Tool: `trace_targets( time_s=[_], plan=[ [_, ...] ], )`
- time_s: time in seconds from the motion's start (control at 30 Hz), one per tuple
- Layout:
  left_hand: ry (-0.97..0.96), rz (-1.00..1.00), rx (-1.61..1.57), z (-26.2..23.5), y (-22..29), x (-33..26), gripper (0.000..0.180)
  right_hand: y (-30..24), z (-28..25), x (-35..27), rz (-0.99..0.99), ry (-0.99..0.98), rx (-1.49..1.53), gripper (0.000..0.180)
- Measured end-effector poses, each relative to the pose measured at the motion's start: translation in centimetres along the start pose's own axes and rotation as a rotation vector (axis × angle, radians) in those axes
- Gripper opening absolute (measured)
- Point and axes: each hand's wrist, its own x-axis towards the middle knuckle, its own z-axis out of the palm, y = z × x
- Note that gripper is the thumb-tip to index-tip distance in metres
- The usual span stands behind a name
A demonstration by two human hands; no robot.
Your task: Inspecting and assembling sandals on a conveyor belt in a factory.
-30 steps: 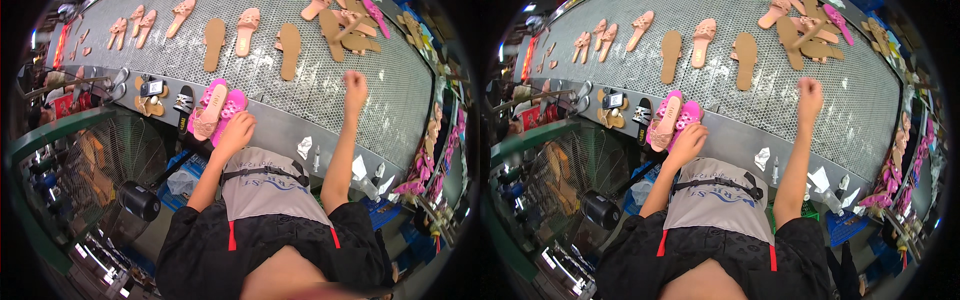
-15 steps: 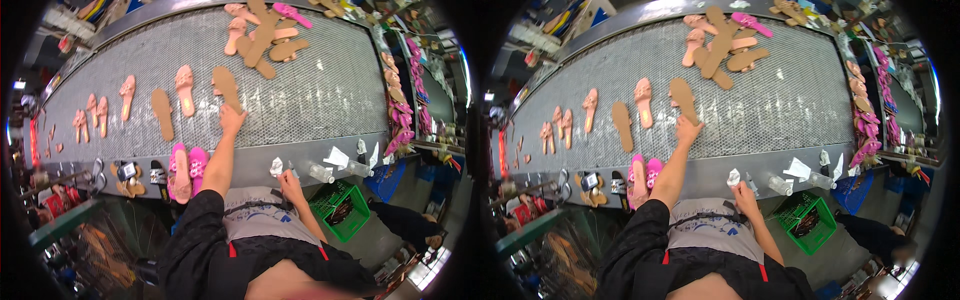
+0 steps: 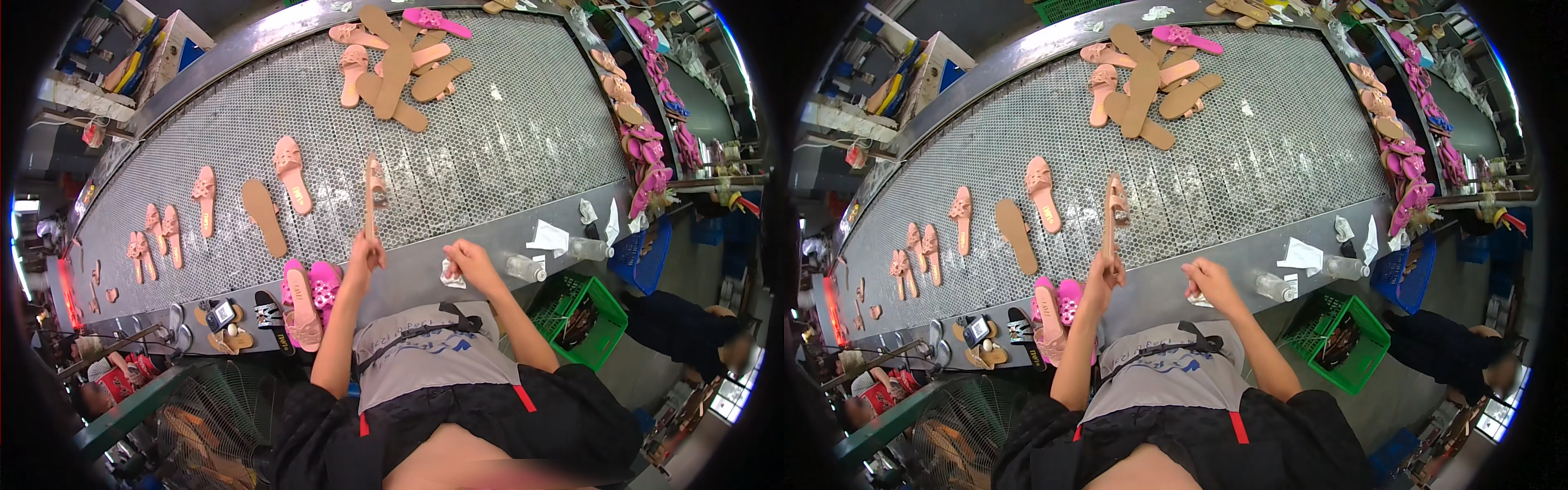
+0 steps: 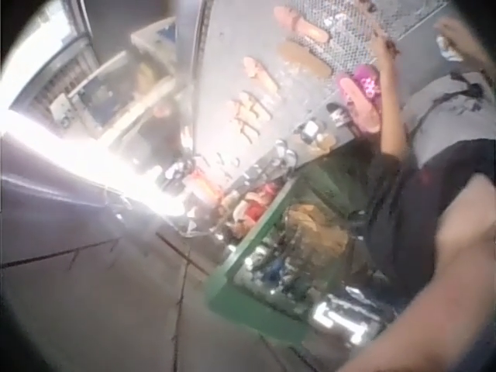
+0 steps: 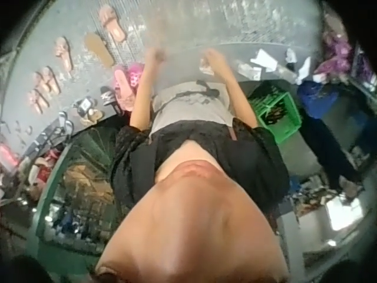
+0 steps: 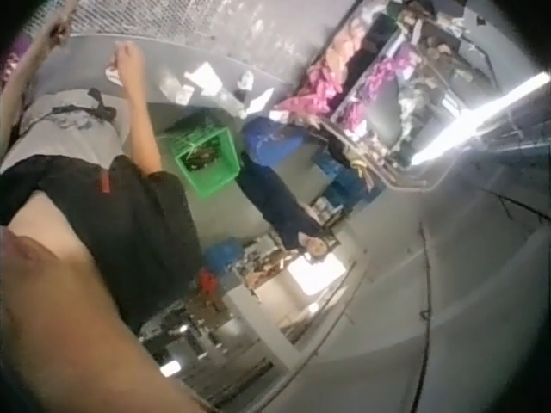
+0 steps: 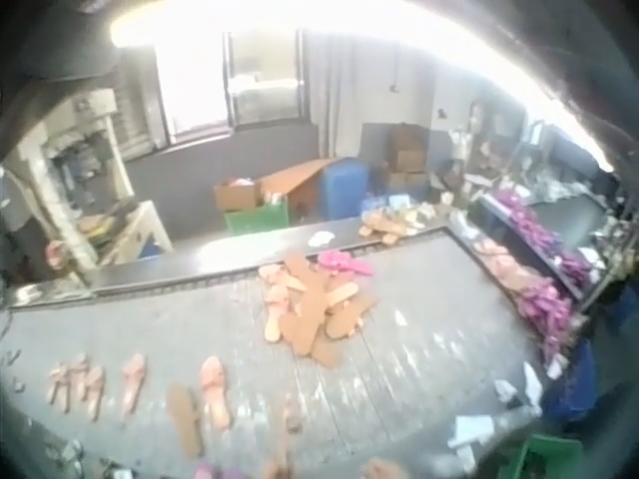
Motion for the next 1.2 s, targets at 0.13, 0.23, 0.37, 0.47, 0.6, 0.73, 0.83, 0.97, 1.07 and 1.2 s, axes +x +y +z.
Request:
trace_targets(
  time_s=[0.13,0.23,0.37,0.47,0.6,0.73,0.83,0.97,1.07,1.2],
  plan=[
    [-0.283,0.032,-0.083,2.9,1.7,-8.4,0.079,-2.1,1.5,-0.2,-0.087,-0.184,0.24,0.016],
    [-0.41,0.056,-0.021,5.1,3.5,-13.0,0.092,-4.1,3.7,-2.7,-0.203,-0.269,0.315,0.03],
    [-0.644,-0.002,0.013,5.4,3.5,-15.8,0.097,-5.9,4.9,-6.9,-0.233,-0.743,0.759,0.056],
    [-0.822,-0.054,0.262,4.2,2.6,-16.8,0.076,-6.5,6.4,-9.4,-0.153,-0.67,0.901,0.064],
    [-0.903,0.144,1.24,4.3,9.2,-18.5,0.049,-8.9,8.3,-11.7,-0.237,-0.47,0.626,0.062],
    [-0.139,0.438,0.751,1.8,10.9,-18.8,0.046,-10.4,9.3,-15.2,-0.393,-0.431,0.38,0.06],
    [-0.457,0.556,-0.213,5.1,12.4,-20.1,0.083,-9.2,9.6,-17.1,-0.394,-0.478,0.264,0.055],
    [-0.457,0.656,-0.173,8.7,13.1,-23.6,0.056,-8.1,9.8,-19.7,-0.479,-0.367,0.054,0.047],
    [-0.378,0.681,-0.084,8.6,13.1,-25.2,0.043,-8.5,9.6,-21.5,-0.562,-0.332,-0.092,0.047],
    [-0.256,0.704,0.041,8.1,13.1,-25.4,0.038,-8.2,9.7,-22.5,-0.45,-0.369,-0.004,0.047]
  ],
)
